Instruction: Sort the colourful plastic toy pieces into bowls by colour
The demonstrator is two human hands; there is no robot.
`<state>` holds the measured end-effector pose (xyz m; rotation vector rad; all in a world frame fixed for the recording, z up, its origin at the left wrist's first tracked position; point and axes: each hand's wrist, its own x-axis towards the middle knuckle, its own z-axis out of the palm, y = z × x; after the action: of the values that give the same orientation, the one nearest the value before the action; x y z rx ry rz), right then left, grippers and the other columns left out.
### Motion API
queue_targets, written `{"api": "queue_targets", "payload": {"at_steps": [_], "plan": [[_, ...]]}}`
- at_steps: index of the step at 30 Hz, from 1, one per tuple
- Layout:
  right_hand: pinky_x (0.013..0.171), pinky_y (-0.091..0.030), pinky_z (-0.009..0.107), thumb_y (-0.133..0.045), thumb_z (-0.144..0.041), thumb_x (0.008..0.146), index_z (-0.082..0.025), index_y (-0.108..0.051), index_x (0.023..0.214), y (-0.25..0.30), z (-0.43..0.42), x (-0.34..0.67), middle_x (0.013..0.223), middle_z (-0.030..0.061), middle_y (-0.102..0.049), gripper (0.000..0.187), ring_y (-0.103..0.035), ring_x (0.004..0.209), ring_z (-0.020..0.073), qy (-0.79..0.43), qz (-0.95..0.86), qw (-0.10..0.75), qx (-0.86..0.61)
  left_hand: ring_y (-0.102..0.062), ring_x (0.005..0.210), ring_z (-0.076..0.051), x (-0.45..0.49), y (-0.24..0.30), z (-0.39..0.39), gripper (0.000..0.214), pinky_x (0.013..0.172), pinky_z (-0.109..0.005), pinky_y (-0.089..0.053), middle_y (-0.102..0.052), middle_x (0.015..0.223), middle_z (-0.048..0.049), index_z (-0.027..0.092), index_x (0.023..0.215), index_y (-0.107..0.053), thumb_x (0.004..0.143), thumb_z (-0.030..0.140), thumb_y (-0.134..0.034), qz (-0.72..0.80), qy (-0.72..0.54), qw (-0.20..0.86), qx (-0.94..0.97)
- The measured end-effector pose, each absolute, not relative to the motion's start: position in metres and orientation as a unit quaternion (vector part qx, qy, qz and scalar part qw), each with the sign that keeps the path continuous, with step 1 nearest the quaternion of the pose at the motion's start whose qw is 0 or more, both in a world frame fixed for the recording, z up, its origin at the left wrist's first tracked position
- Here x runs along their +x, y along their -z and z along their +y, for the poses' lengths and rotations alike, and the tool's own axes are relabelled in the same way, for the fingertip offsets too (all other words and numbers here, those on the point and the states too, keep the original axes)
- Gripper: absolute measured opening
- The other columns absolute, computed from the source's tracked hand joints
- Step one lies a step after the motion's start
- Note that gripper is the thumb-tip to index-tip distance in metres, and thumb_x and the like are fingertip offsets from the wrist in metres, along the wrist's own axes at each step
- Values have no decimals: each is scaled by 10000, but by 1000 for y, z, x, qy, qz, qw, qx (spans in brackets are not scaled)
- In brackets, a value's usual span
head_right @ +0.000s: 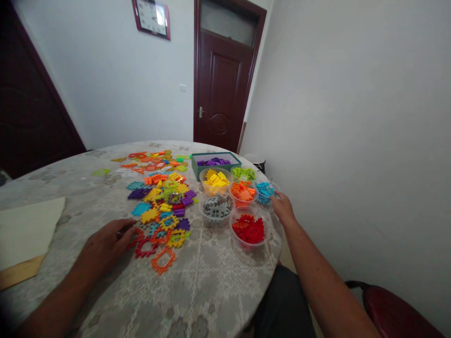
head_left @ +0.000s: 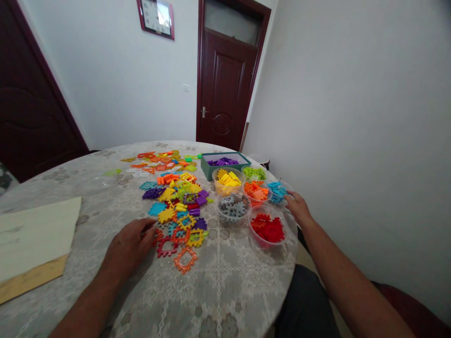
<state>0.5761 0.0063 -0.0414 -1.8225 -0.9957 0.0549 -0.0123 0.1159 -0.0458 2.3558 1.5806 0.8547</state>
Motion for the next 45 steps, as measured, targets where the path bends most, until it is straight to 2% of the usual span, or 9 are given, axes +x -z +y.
{"api": "queue_targets", "payload": {"at_steps": [6, 10, 14, 17, 25, 35, 38, 41, 45], "plan": [[880, -578, 399, -642, -518, 829, -199, -778, 992, 41, 0, 576, 955, 107, -772, 383, -707, 969, 295, 13, -403, 449, -797, -756, 918, -285, -11, 46, 114, 498, 866, -381, -589, -801, 1108, -129, 174, 1143, -762, 912, 515, -484, 538, -285, 96, 787], [962, -547, 473, -659, -515, 818, -174, -735, 1165, 39, -5, 576, 1095, 147, -743, 492, -686, 1001, 310, 34, -403, 415, -815, -757, 901, -276, -11, 46, 114, 485, 857, -367, -589, -805, 1082, -121, 183, 1132, -766, 910, 511, -486, 537, -289, 94, 787], [1104, -454, 548, -648, -405, 833, -144, -705, 1254, 32, -13, 568, 1255, 208, -663, 498, -587, 1222, 360, 146, -440, 390, -796, -758, 869, -269, -11, 45, 114, 462, 843, -362, -593, -809, 1066, -113, 195, 1106, -771, 907, 507, -493, 534, -297, 89, 787], [1090, -483, 499, -554, -357, 931, -188, -733, 1229, 20, -17, 555, 1228, 172, -651, 387, -609, 1182, 318, 201, -546, 346, -736, -760, 867, -271, -10, 43, 113, 439, 833, -362, -595, -810, 1068, -111, 205, 1098, -770, 906, 501, -509, 531, -297, 87, 789], [954, -540, 376, -561, -294, 967, -251, -770, 1125, 2, 1, 531, 1096, 98, -772, 265, -681, 1041, 257, 83, -663, 186, -720, -756, 905, -275, -10, 44, 112, 449, 855, -357, -584, -805, 1094, -112, 201, 1122, -762, 920, 498, -492, 532, -287, 86, 792], [937, -537, 389, -558, -390, 955, -243, -784, 1045, 6, 0, 532, 1072, 104, -788, 284, -698, 1005, 271, 52, -682, 176, -708, -735, 969, -263, -6, 39, 105, 403, 916, -365, -567, -789, 1099, -112, 193, 1112, -750, 933, 443, -489, 524, -296, 103, 792], [948, -549, 446, -568, -418, 907, -247, -788, 1067, 3, -3, 540, 1125, 109, -793, 322, -709, 1019, 304, 39, -678, 207, -704, -721, 1007, -259, -5, 42, 104, 369, 952, -372, -554, -778, 1103, -112, 191, 1113, -744, 937, 400, -495, 517, -304, 96, 795], [934, -552, 498, -542, -462, 885, -236, -791, 1053, -12, -11, 535, 1102, 130, -788, 375, -713, 990, 332, 96, -661, 249, -701, -704, 1025, -262, -4, 45, 102, 350, 982, -394, -537, -765, 1109, -122, 181, 1131, -737, 934, 344, -498, 514, -312, 91, 794], [957, -543, 492, -533, -484, 930, -262, -777, 1090, -44, -28, 472, 1096, 128, -773, 367, -713, 977, 317, 138, -625, 345, -686, -677, 1059, -274, -1, 45, 98, 334, 996, -415, -509, -748, 1124, -134, 190, 1163, -736, 931, 321, -536, 486, -290, 87, 820]]}}
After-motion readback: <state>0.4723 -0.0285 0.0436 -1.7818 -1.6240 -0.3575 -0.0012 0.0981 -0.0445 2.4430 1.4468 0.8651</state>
